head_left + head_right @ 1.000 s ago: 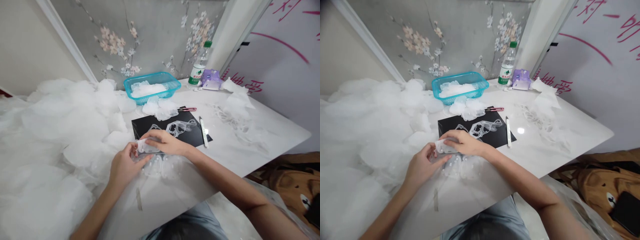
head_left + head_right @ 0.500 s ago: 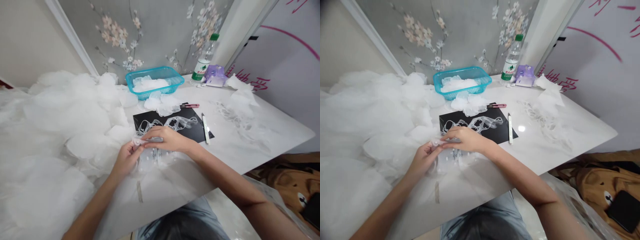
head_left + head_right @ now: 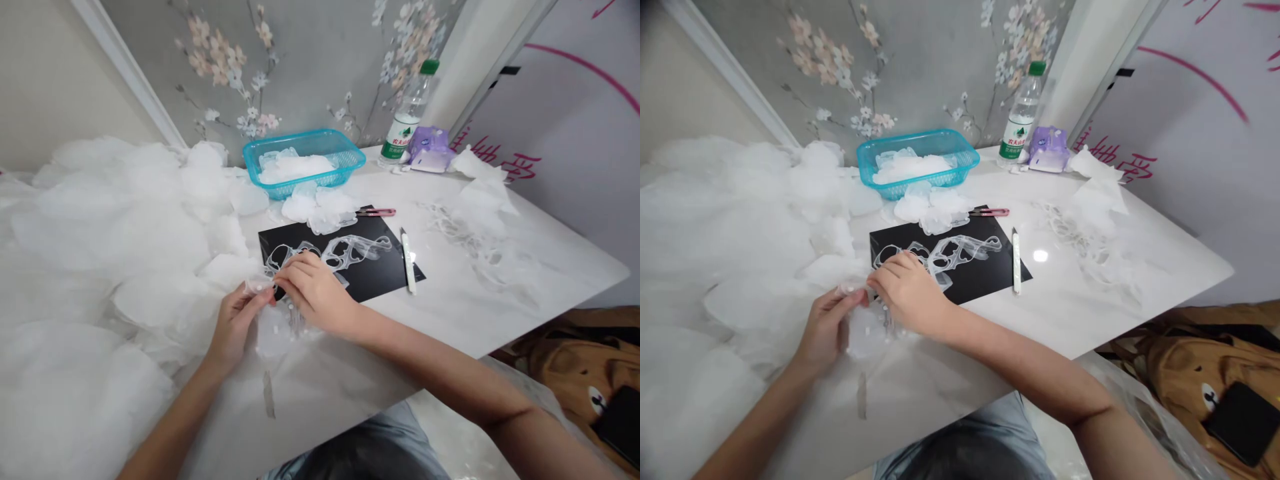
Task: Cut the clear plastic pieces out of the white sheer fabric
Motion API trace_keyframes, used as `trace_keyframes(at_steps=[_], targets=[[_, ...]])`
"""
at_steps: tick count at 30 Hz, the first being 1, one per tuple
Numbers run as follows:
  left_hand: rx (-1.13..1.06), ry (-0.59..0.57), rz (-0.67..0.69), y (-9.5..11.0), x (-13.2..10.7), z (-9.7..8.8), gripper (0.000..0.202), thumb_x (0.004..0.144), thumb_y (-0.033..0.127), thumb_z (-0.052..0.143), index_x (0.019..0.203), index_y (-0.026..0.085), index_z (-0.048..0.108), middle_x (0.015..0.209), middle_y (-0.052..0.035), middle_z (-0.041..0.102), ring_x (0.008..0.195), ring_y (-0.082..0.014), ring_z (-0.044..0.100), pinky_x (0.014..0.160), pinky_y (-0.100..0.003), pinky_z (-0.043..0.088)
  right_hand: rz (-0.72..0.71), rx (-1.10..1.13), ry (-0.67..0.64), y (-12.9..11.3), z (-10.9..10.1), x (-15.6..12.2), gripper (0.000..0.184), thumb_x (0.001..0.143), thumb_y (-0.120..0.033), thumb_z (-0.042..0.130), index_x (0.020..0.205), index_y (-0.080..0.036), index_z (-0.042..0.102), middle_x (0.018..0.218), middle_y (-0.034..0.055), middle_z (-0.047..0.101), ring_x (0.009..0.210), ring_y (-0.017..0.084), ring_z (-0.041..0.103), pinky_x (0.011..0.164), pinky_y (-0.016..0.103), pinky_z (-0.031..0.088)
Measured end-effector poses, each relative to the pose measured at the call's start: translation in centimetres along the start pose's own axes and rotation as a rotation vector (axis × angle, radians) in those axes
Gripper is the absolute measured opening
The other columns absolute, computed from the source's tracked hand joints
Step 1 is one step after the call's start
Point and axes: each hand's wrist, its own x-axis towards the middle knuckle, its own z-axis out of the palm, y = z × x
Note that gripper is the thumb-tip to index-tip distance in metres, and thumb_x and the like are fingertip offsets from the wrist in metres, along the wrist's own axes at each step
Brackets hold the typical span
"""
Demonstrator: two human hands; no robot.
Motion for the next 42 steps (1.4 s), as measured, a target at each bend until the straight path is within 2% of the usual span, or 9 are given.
trace_keyframes(at_steps=[7,10,15,21,25,29,33,38,42], targets=[[0.095,-0.015,0.071,0.2,0.4,0.4,0.023,0.078,0.036,0.059,0.064,0.019,0.055,0.071,0.0012,0.054,0.069,-0.0136,0.052,0.064,-0.023,0.041,0.136,0.152,0.081,0.2,0.0,-0.3,0.022,0.095,-0.022,0.035,0.086,-0.018,0.055,0.084,0.0079,0.063,0.083,0.019,0.053,0.083,0.036,0.043],[0.137,0.003,0.095,0.1,0.1,0.4,0.021,0.082,0.032,0.052,0.064,0.020,0.052,0.071,0.0014,0.051,0.070,-0.0141,0.050,0.067,-0.024,0.042,0.064,0.262,-0.018,0.1,0.2,-0.7,0.013,0.092,-0.027,0.044,0.090,-0.017,0.053,0.087,0.0067,0.062,0.086,0.018,0.054,0.083,0.033,0.044],[0.242,-0.096,0.238,-0.2,-0.2,0.2,0.017,0.085,0.026,0.043,0.078,0.020,0.058,0.091,-0.0018,0.056,0.092,-0.0184,0.052,0.085,-0.027,0.041,0.071,0.400,-0.169,0.4,1.0,-1.2,0.031,0.085,-0.044,0.055,0.097,-0.016,0.047,0.094,0.0047,0.054,0.077,0.012,0.054,0.072,0.026,0.046],[0.346,-0.274,0.409,-0.7,0.0,-0.1,0.024,0.089,0.024,0.038,0.077,0.019,0.058,0.098,-0.0040,0.057,0.093,-0.0190,0.051,0.085,-0.028,0.040,-0.073,0.189,-0.408,1.5,-0.7,-0.5,0.029,0.090,-0.046,0.046,0.095,-0.018,0.049,0.088,0.0028,0.056,0.073,0.013,0.052,0.060,0.023,0.037],[0.265,-0.214,0.304,-0.5,0.0,0.1,0.030,0.091,0.029,0.036,0.068,0.020,0.051,0.084,-0.0026,0.054,0.081,-0.0175,0.050,0.076,-0.027,0.041,-0.117,0.025,-0.432,1.3,-1.7,-0.1,0.028,0.097,-0.038,0.034,0.094,-0.018,0.054,0.083,0.0025,0.057,0.069,0.012,0.053,0.058,0.023,0.032],[0.278,-0.135,0.215,-0.1,0.1,0.5,0.027,0.088,0.033,0.041,0.065,0.020,0.046,0.074,-0.0009,0.050,0.071,-0.0166,0.046,0.067,-0.027,0.039,-0.030,0.013,-0.286,1.0,-1.3,-0.1,0.030,0.098,-0.031,0.032,0.083,-0.017,0.055,0.079,0.0035,0.057,0.071,0.012,0.053,0.059,0.023,0.033],[0.286,-0.157,0.217,0.2,0.1,0.7,0.029,0.087,0.031,0.042,0.060,0.020,0.040,0.075,-0.0011,0.046,0.071,-0.0160,0.044,0.069,-0.027,0.038,0.213,0.113,0.057,1.8,-1.5,0.0,0.029,0.096,-0.031,0.034,0.076,-0.018,0.050,0.068,0.0006,0.053,0.063,0.011,0.050,0.060,0.023,0.035],[0.226,-0.150,0.176,0.3,0.1,0.8,0.031,0.085,0.027,0.041,0.057,0.020,0.032,0.069,0.0003,0.039,0.066,-0.0144,0.040,0.064,-0.027,0.034,0.484,0.160,0.482,4.8,-3.4,0.5,0.029,0.093,-0.036,0.040,0.071,-0.018,0.047,0.058,-0.0039,0.040,0.054,0.009,0.038,0.054,0.023,0.031],[0.216,-0.104,0.144,0.4,0.3,1.2,0.034,0.086,0.032,0.042,0.055,0.020,0.031,0.065,0.0009,0.037,0.062,-0.0139,0.038,0.060,-0.027,0.032,0.587,0.092,0.694,6.5,-4.6,0.8,0.032,0.091,-0.039,0.042,0.066,-0.019,0.044,0.056,-0.0051,0.034,0.053,0.009,0.033,0.053,0.024,0.028]])
